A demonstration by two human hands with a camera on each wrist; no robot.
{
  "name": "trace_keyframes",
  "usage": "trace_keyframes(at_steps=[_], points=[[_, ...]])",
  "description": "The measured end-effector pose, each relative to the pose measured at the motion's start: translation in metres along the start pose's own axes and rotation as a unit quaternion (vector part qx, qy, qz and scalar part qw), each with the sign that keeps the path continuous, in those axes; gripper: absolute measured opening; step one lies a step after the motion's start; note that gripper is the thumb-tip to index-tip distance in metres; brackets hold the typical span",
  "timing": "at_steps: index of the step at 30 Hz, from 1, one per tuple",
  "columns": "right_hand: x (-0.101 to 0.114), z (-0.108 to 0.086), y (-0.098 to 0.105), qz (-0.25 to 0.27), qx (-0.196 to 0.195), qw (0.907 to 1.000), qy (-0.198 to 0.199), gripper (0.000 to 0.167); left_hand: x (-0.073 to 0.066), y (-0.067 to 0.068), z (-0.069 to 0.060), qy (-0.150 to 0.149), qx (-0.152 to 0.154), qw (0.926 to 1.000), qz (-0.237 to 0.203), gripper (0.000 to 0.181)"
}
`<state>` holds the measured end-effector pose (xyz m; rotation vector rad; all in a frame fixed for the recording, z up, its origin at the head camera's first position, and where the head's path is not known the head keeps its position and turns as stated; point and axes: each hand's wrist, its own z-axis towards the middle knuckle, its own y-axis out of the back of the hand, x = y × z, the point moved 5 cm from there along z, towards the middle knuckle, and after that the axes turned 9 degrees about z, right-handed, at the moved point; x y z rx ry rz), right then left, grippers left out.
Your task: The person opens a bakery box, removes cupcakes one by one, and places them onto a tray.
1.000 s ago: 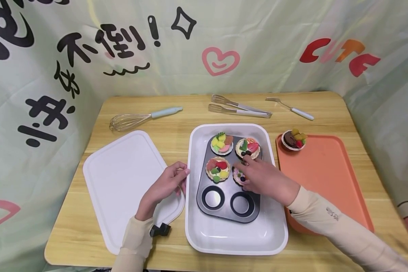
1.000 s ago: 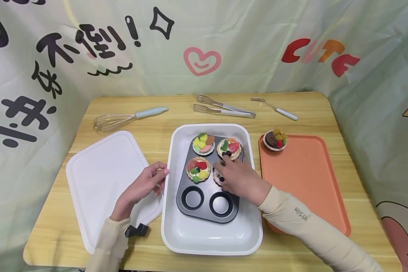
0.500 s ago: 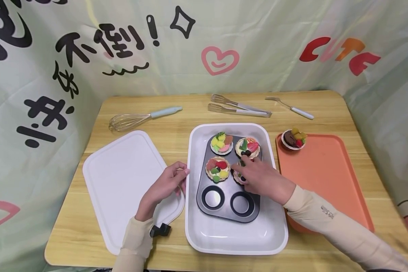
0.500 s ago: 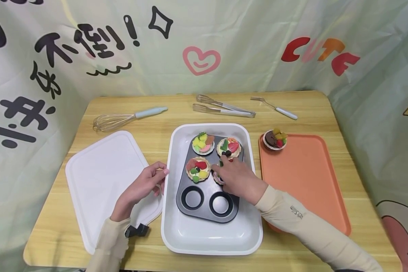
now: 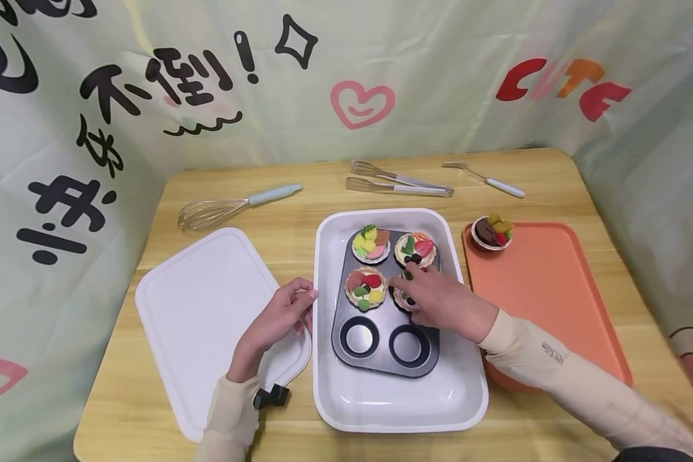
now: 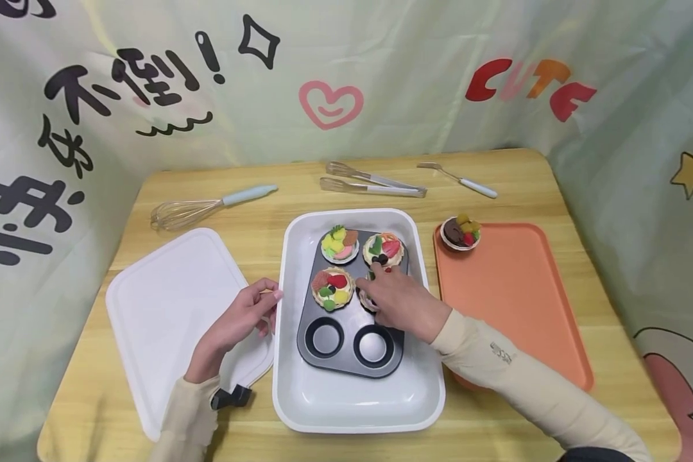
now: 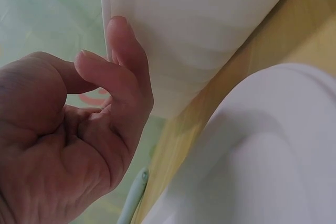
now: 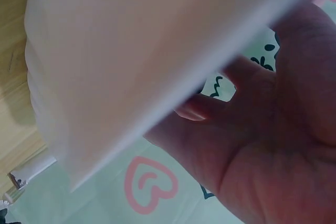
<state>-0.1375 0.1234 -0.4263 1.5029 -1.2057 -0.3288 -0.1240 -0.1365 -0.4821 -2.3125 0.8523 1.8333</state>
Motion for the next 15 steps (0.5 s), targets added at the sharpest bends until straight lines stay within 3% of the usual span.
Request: trace_keyframes(at_steps=[15], points=[[-0.0027, 0.0006, 0.002, 0.035, 0.017, 0.9992, 0.0, 0.062, 0.0012, 0.0009, -0.0009, 0.005, -0.002, 1.0, -0.003, 0.027]])
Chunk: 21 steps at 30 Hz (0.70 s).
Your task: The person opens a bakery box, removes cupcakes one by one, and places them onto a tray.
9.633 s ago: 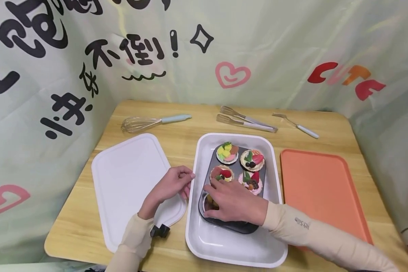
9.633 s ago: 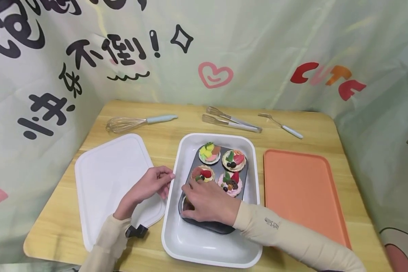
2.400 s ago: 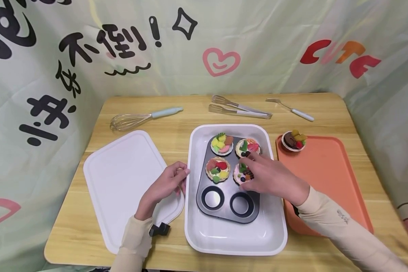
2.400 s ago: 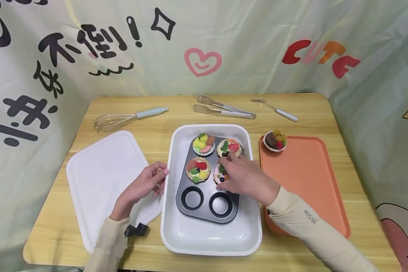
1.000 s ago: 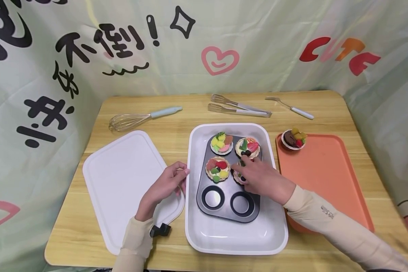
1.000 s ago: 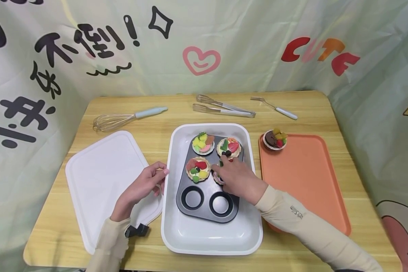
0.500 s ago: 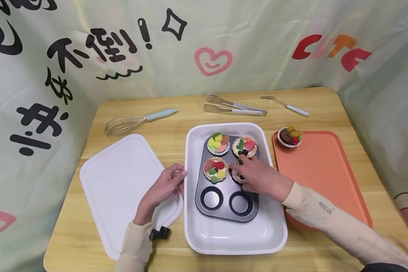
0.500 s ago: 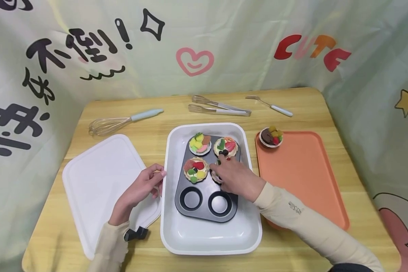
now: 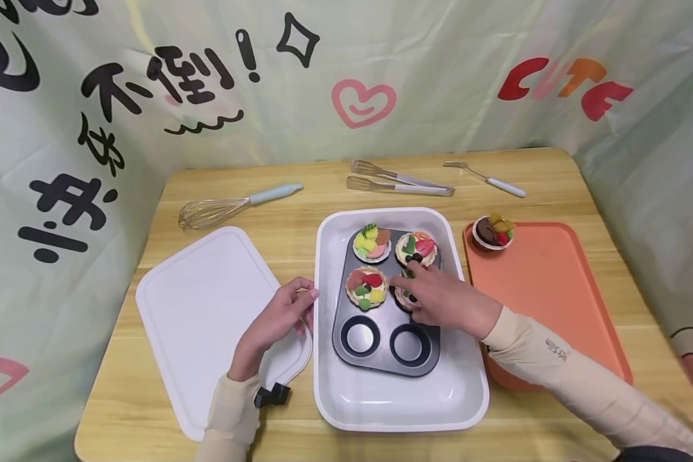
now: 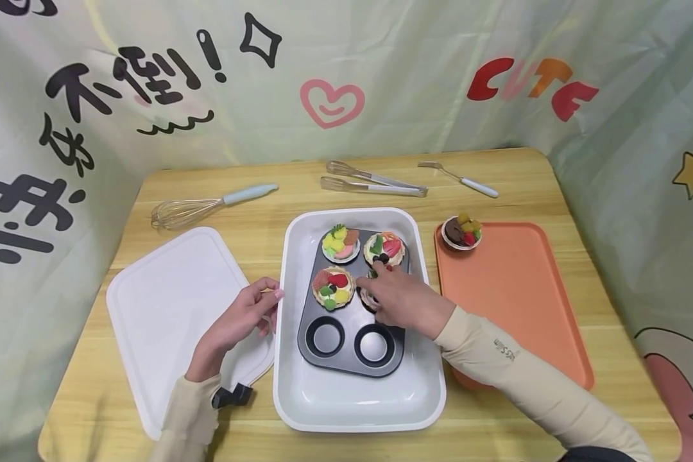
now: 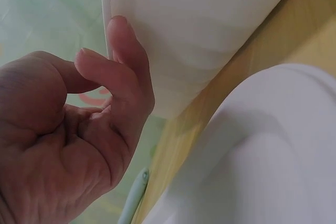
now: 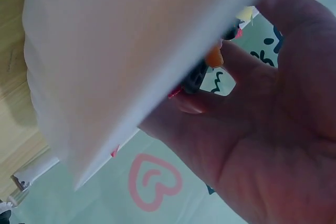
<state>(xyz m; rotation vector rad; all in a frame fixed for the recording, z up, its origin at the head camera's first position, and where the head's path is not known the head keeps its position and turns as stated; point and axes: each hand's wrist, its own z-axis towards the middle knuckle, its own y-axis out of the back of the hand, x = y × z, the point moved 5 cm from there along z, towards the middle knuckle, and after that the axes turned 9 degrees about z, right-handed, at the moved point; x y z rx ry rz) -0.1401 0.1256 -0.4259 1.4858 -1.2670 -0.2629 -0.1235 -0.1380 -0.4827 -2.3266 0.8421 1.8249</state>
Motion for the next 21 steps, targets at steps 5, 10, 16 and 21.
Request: trace_keyframes(at_steps=[5, 10, 16, 21], points=[[-0.001, -0.001, 0.001, 0.008, -0.004, 1.0, 0.004, 0.06, -0.001, 0.0, 0.0, -0.001, 0.004, 1.0, 0.004, 0.026], [-0.002, -0.003, 0.002, 0.007, -0.007, 0.9999, 0.009, 0.061, -0.001, -0.001, 0.0, 0.003, 0.005, 1.0, 0.003, 0.027], [0.002, -0.01, 0.009, -0.006, -0.025, 0.9994, 0.022, 0.062, -0.001, -0.001, 0.0, 0.002, 0.003, 1.0, 0.005, 0.026], [0.005, -0.019, 0.018, -0.01, -0.045, 0.9986, 0.025, 0.061, -0.001, 0.0, 0.0, -0.002, 0.003, 0.9999, 0.009, 0.025]])
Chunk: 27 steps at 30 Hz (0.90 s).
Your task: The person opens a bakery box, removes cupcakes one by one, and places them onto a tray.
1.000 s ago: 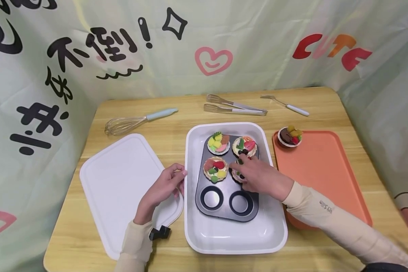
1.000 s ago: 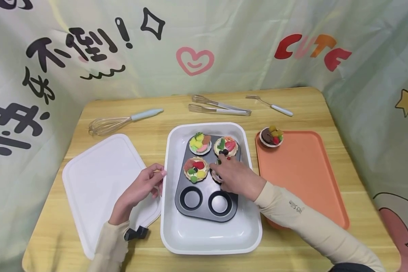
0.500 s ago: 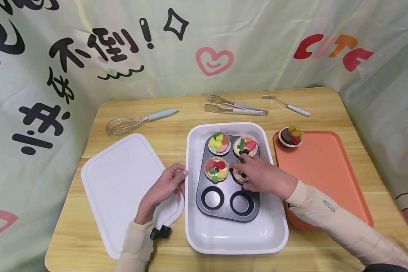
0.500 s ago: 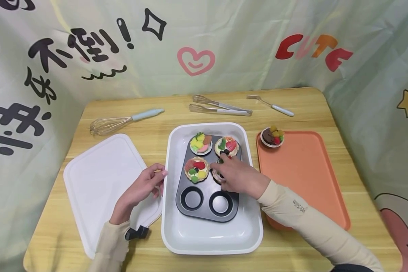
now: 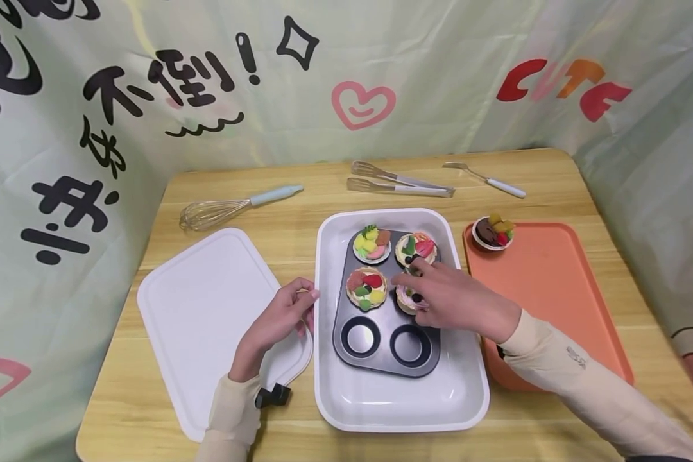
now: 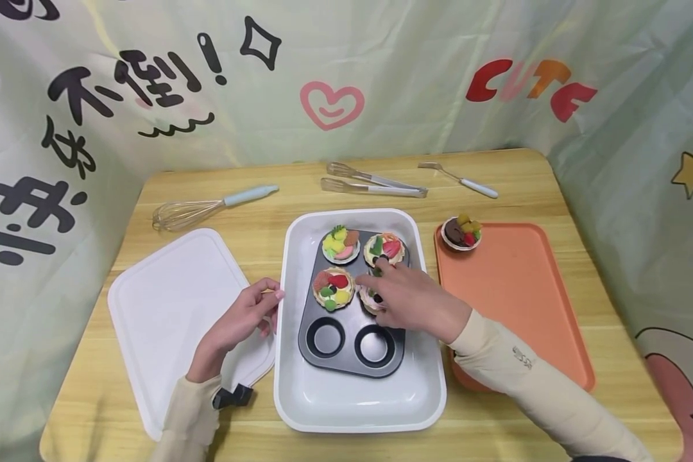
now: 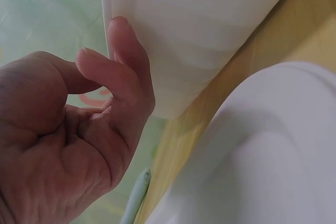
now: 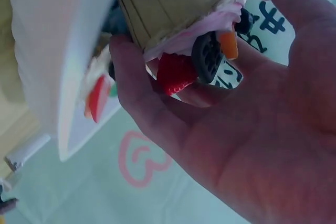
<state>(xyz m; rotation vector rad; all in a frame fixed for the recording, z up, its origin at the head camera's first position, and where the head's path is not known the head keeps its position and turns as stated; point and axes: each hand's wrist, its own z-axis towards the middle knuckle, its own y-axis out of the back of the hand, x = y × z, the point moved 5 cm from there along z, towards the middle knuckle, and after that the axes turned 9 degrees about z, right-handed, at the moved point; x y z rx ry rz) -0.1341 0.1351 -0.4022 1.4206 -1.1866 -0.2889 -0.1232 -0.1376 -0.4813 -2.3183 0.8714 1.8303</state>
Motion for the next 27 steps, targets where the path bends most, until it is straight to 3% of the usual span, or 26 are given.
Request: trace_keyframes(at_steps=[5, 13, 24, 27], points=[[-0.001, -0.012, 0.016, 0.013, -0.025, 0.9995, -0.014, 0.062, -0.001, 0.0, 0.0, 0.003, -0.001, 1.0, 0.001, 0.024], [-0.014, -0.031, 0.057, 0.01, -0.099, 0.9948, -0.02, 0.06, -0.003, 0.0, -0.001, -0.001, 0.001, 1.0, -0.002, 0.023], [-0.061, -0.057, 0.098, 0.023, -0.16, 0.9835, -0.081, 0.06, -0.004, 0.001, -0.001, 0.004, 0.005, 1.0, -0.003, 0.026], [-0.078, -0.062, 0.105, 0.024, -0.159, 0.9808, -0.11, 0.062, -0.004, 0.002, 0.0, 0.004, 0.007, 1.0, -0.001, 0.026]])
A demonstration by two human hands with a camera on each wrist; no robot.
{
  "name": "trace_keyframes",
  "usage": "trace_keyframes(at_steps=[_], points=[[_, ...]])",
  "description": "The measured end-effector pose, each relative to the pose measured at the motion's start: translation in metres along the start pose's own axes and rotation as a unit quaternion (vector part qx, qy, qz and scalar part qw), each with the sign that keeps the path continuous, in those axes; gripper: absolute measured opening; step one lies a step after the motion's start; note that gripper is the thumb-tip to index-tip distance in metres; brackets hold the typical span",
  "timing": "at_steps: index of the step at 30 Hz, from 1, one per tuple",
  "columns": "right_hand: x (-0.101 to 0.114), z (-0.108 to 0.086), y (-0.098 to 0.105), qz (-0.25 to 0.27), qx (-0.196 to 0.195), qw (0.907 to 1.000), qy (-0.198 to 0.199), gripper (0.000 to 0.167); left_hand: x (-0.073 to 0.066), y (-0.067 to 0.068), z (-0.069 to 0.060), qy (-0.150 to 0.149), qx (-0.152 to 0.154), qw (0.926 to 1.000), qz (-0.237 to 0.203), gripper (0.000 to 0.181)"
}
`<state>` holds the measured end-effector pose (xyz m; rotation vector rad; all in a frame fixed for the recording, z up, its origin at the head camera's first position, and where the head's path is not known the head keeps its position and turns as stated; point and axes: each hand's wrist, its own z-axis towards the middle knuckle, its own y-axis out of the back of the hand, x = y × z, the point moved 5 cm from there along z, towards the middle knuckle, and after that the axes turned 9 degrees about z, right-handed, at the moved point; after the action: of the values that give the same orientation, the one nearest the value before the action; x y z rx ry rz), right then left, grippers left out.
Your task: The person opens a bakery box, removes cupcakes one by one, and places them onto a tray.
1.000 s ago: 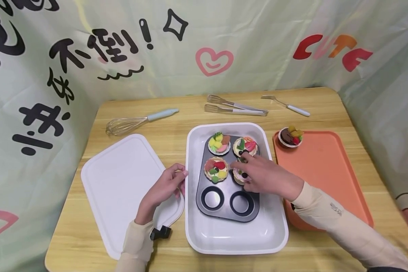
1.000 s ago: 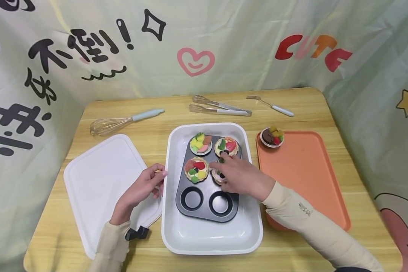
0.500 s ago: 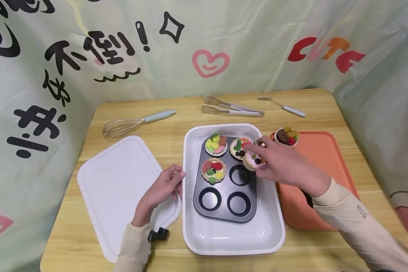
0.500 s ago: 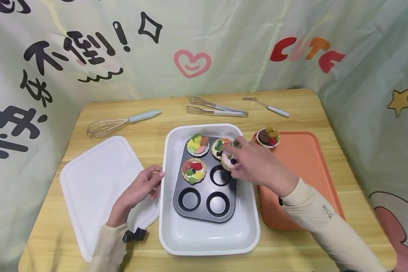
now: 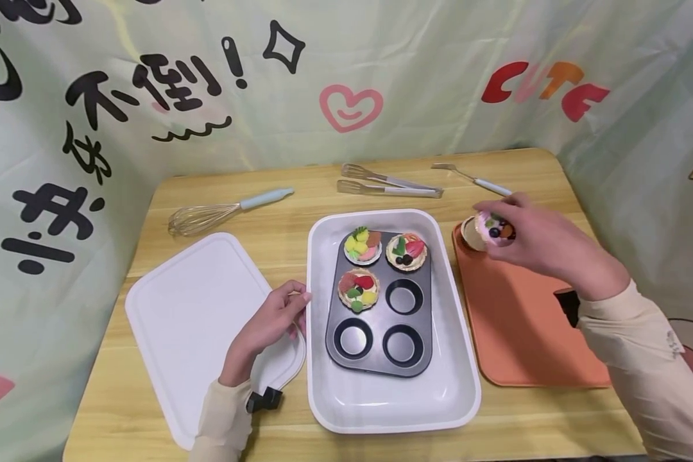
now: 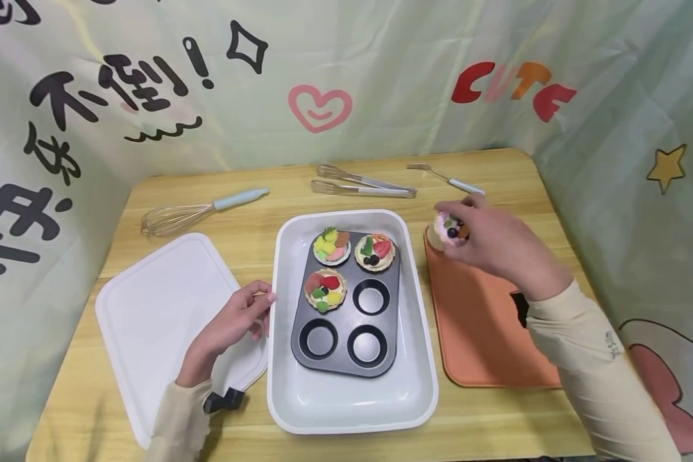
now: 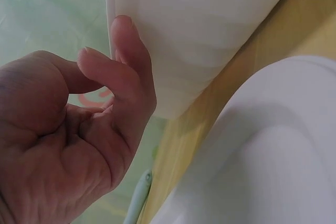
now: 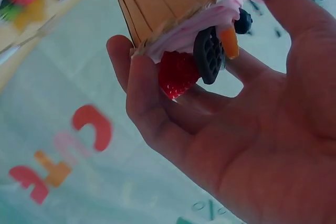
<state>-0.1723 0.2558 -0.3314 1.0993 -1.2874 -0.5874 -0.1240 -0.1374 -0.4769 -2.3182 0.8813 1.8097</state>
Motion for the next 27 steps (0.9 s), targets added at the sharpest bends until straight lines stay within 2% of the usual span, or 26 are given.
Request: trace_keyframes(at_steps=[5, 9, 16, 21, 27], points=[[-0.033, 0.003, 0.007, 0.0, 0.017, 0.9986, -0.049, 0.065, 0.0, 0.0, 0.0, 0.002, 0.003, 1.0, -0.006, 0.026], [-0.06, 0.007, 0.011, 0.002, 0.016, 0.9971, -0.075, 0.064, 0.001, -0.001, 0.0, 0.003, 0.001, 1.0, -0.007, 0.024], [-0.099, 0.01, 0.006, 0.016, 0.008, 0.995, -0.098, 0.062, 0.001, -0.001, 0.001, -0.003, 0.006, 1.0, -0.004, 0.025], [-0.119, 0.013, -0.002, 0.02, 0.016, 0.9924, -0.12, 0.063, 0.0, -0.001, 0.001, -0.005, 0.007, 0.9999, -0.005, 0.026], [-0.133, 0.016, -0.012, -0.005, 0.023, 0.9909, -0.132, 0.059, 0.0, 0.0, 0.0, -0.004, 0.002, 1.0, -0.008, 0.024]])
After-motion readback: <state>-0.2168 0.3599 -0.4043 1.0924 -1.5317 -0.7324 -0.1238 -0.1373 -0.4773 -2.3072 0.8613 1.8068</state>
